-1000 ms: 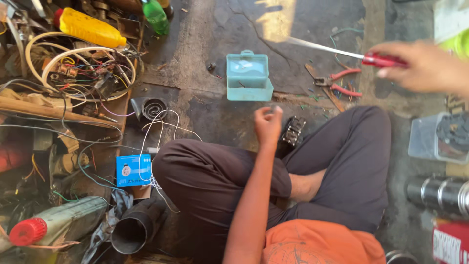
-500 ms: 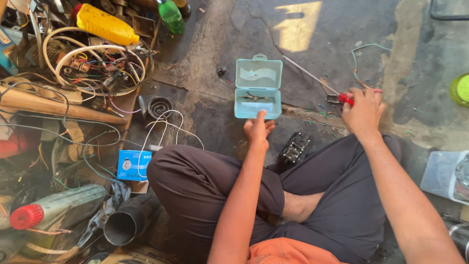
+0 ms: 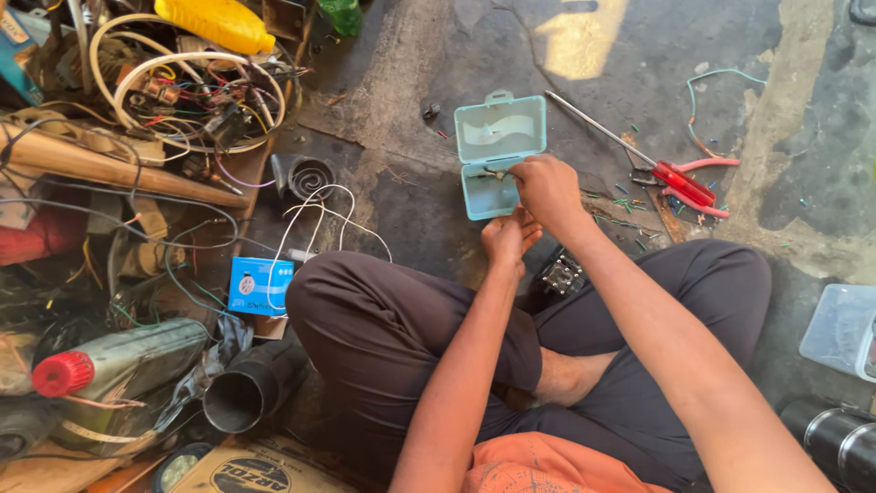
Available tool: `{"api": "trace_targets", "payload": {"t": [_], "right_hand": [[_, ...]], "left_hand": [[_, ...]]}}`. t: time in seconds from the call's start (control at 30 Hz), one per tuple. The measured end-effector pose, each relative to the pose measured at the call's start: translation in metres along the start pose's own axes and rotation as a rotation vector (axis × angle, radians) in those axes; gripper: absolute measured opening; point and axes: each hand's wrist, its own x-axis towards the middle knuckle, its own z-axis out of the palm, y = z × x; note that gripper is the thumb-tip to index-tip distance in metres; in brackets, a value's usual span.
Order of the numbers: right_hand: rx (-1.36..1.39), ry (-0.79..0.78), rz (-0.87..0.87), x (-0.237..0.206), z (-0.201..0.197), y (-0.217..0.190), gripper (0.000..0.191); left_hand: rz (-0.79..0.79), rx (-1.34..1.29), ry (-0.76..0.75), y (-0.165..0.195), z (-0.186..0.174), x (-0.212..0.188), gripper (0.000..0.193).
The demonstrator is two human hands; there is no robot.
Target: The person sits on the workshop floor with a small electrical component in their lap. They hold the component with one hand and use a red-handled screwdriver with the other to work on it, occasionally reaching into a small plastic parts box and repositioning the component.
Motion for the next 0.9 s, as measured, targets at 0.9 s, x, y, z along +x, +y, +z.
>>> {"api": "trace_targets", "payload": {"t": [0.9], "right_hand": [[-0.247, -0.192, 0.001, 0.012, -0.004, -0.010, 0.011]], "left_hand": [[-0.059, 0.002, 0.012, 0.006, 0.013, -0.011, 0.029]]}}
